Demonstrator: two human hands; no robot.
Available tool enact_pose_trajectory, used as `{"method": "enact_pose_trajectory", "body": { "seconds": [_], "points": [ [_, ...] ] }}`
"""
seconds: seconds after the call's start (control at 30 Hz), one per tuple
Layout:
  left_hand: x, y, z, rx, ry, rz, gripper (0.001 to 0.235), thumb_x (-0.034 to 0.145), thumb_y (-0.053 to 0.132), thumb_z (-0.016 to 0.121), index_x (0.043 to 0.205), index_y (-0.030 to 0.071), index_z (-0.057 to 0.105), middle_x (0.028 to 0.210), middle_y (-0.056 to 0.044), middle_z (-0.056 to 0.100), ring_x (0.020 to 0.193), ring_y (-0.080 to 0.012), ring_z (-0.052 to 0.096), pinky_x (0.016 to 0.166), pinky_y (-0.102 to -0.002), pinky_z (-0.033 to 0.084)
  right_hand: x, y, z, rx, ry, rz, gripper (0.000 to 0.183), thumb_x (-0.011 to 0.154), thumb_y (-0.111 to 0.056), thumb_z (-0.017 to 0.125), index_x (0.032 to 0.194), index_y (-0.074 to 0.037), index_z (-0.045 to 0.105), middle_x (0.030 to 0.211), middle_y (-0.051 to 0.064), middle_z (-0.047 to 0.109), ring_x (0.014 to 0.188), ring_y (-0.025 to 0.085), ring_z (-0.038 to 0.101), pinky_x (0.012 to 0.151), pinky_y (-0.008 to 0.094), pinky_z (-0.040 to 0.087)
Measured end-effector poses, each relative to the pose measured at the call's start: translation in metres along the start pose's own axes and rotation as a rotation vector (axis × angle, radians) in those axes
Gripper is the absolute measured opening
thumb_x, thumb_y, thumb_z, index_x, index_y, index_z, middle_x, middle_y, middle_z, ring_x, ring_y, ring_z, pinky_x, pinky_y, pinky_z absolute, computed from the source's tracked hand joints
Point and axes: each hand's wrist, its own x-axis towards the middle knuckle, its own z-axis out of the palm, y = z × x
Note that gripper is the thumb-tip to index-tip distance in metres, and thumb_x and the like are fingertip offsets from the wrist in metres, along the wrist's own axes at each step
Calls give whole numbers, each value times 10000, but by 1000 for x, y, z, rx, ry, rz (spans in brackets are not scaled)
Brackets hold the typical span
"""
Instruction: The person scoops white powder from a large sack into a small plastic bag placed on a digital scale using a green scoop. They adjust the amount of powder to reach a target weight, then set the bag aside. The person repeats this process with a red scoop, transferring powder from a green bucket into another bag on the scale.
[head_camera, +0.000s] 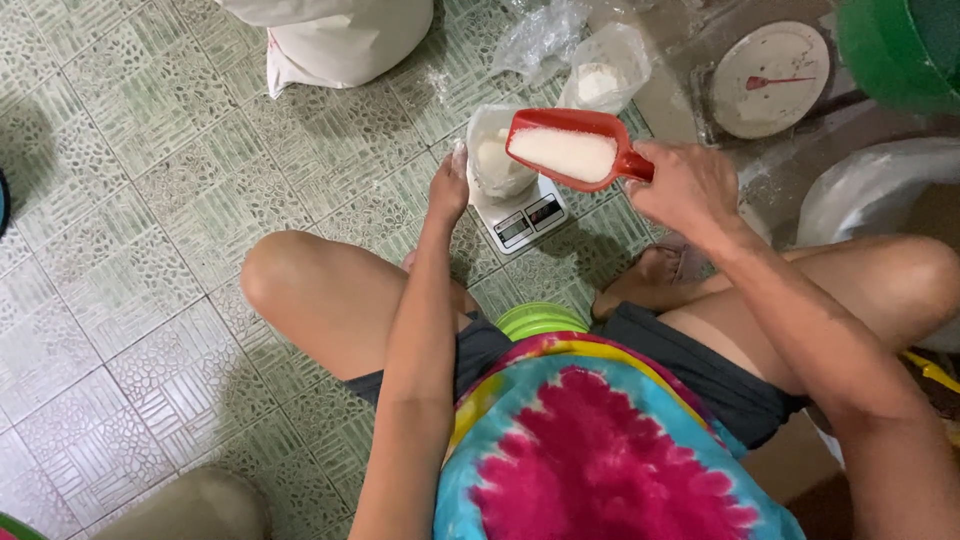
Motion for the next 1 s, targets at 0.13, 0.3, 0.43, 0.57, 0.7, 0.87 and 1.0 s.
{"method": "enact_pose_trajectory", "body": {
  "seconds": [0.13, 0.3, 0.43, 0.57, 0.7, 0.87, 1.0],
  "points": [
    [-1, 4, -1, 7, -1, -12, 888, 1051, 662, 269, 1489, -81, 478, 1507, -346, 472, 1444, -503, 390, 1242, -545, 271, 0, -1, -2, 4, -13, 2, 638, 913, -373, 631, 1472, -66, 631, 1290, 250, 709, 1199, 412, 676, 1001, 535, 498],
    [-12, 20, -7, 5, -12, 1, 861, 1050, 651, 266, 1485, -59, 488, 1475, -356, 497, 1410, -535, 411, 1223, -579, 282, 7, 12, 11, -75, 5, -52, 611, 946, -397, 615, 1471, -86, 643, 1247, 233, 725, 1163, 413, 698, 971, 538, 505],
    [-10, 14, -5, -7, -7, -3, 856, 1054, 652, 297, 1466, -68, 505, 1462, -367, 505, 1398, -546, 422, 1216, -580, 289, 6, 12, 18, -149, 15, -72, 586, 955, -379, 604, 1458, -81, 648, 1205, 238, 738, 1135, 418, 712, 958, 544, 522],
    [-14, 24, -4, 24, -2, -44, 829, 1041, 646, 281, 1466, -25, 520, 1438, -344, 541, 1391, -523, 444, 1211, -577, 310, 11, 12, 27, -181, 65, -85, 524, 971, -369, 599, 1400, -81, 685, 1176, 244, 737, 1107, 431, 716, 931, 553, 535],
    [-16, 32, -3, 29, -7, -58, 835, 1033, 673, 275, 1468, 5, 525, 1423, -348, 552, 1378, -537, 454, 1202, -584, 321, 18, 21, 36, -204, 104, -108, 514, 958, -369, 610, 1389, -101, 697, 1117, 235, 745, 1052, 450, 731, 891, 568, 534],
    [-18, 37, -4, 36, -8, -66, 830, 1035, 658, 268, 1475, 0, 518, 1426, -355, 548, 1384, -542, 448, 1200, -584, 323, 21, 31, 42, -209, 90, -97, 511, 942, -386, 618, 1368, -115, 700, 1118, 244, 745, 1058, 459, 727, 898, 575, 530],
    [-21, 43, -3, 24, -7, -61, 816, 1043, 653, 285, 1478, 2, 517, 1436, -352, 541, 1385, -545, 442, 1202, -584, 319, 17, 28, 33, -138, 75, -87, 545, 951, -359, 618, 1416, -86, 692, 1173, 244, 744, 1095, 438, 722, 921, 549, 515]
  ]
}}
